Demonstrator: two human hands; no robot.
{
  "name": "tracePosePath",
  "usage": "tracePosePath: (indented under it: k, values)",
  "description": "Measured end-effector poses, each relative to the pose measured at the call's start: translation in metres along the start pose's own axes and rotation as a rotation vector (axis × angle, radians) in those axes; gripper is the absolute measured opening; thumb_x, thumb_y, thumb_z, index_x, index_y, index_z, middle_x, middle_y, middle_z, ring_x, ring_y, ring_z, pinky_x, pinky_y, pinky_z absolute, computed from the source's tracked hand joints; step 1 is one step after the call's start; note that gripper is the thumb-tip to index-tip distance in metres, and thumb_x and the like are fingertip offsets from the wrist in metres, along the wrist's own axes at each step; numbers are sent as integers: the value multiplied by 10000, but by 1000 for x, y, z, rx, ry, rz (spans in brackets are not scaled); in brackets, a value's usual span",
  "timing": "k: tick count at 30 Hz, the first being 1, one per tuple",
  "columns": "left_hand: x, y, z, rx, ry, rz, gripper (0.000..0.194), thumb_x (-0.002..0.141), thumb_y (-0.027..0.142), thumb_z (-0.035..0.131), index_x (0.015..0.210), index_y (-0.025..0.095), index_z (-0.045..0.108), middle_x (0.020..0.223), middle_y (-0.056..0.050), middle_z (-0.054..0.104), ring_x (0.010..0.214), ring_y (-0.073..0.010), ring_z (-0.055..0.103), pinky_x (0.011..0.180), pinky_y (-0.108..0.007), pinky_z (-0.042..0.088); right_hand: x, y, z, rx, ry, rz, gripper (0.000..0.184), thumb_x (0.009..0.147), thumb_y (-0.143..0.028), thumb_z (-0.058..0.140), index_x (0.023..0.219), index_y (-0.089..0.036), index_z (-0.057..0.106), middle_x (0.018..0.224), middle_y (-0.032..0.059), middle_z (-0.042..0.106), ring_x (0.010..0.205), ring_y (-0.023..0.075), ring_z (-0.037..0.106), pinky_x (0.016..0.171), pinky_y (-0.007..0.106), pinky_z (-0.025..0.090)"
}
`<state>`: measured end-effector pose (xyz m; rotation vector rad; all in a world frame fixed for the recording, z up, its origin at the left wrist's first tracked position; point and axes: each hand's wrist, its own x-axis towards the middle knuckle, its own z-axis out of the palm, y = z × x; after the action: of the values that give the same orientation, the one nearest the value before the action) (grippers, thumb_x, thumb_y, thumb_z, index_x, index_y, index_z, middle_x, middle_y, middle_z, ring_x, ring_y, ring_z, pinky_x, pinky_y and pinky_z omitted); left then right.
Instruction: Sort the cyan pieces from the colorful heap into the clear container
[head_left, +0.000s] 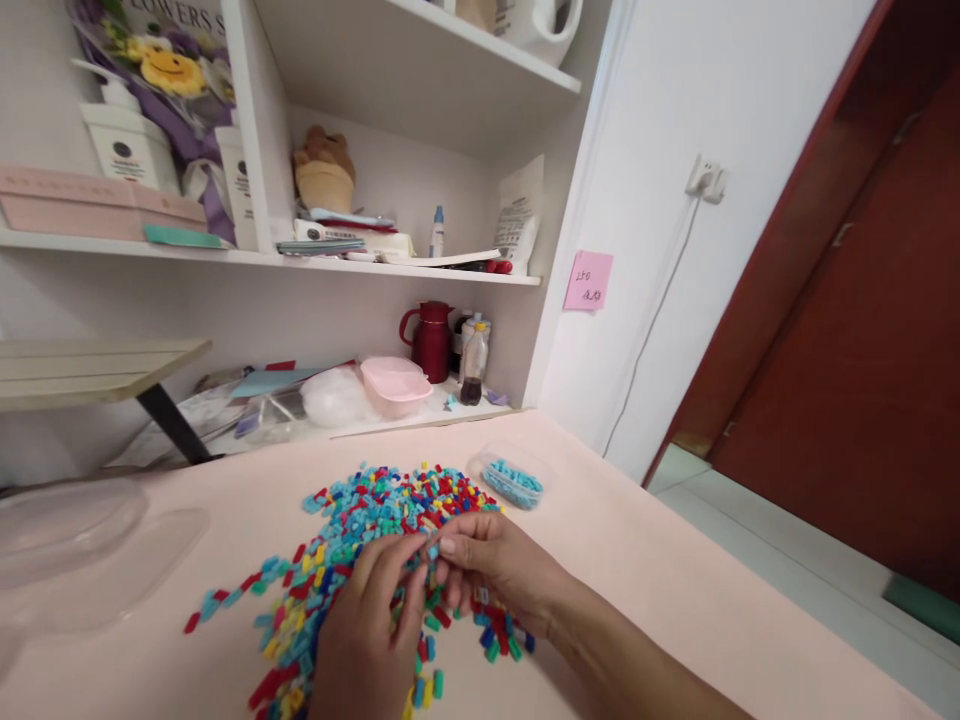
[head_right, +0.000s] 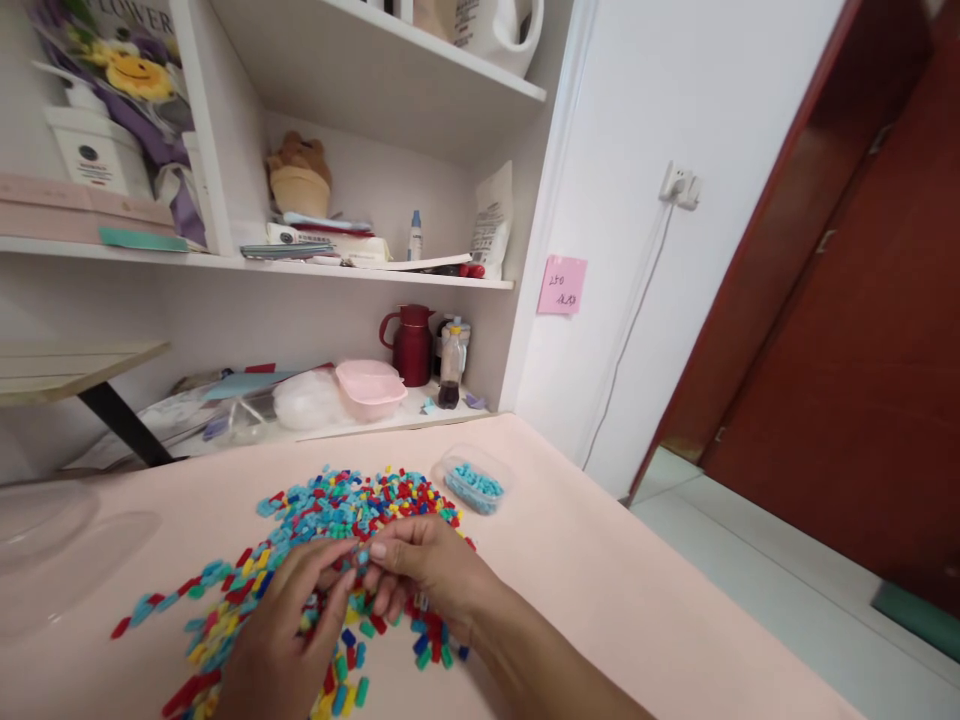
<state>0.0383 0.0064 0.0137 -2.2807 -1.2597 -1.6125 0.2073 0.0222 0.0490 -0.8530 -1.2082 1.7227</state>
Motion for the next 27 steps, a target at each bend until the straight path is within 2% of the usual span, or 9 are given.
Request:
tracePosePath:
  k: [3,7,10,14,19,27]
  values:
    - [-2,0,2,-22,6,21,228,903,244,523,1115,277,601,998,-32,670,857,-156,673,760,-257,549,-1,-1,3,-3,-6,11,433,645,-500,807,723,-98,667,653,27,667,463,83,598,431,169,447]
    - [-2,0,-2,0,-3,-39,185,901,253,521,1053,278,623,980,-20,676,863,-157,675,765,-257,544,-3,-3,9,-22,23,43,405,601,-431,850,802,-113,701,628,5,659,460,79,588,434,170,450]
    - [1,2,-6,19,-8,-21,170,881,235,533,1020,266,625,954,-12,683,842,-150,682,744,-241,547,-4,-1,11,-36,35,29,432,556,-405,876,831,-116,708,604,1,656,470,83,590,458,178,464]
    - [4,6,-6,29,36,15,179,878,215,510,1012,257,621,909,-8,700,784,-143,695,698,-231,556,-3,0,13,-29,63,-1,444,527,-427,881,782,-119,689,607,-1,656,457,84,587,453,185,465]
    - [5,11,-5,19,-20,46,210,886,210,508,1066,256,606,906,-16,713,784,-148,701,686,-234,563,-3,-1,15,-9,107,-17,442,535,-458,871,705,-119,645,572,-4,647,428,85,575,420,179,444]
    - [2,9,-8,-12,-53,-61,166,900,271,530,1045,297,607,860,32,726,698,-121,700,623,-195,544,-4,-2,17,41,153,-55,458,520,-458,874,732,-117,655,539,-23,621,399,79,554,397,177,422]
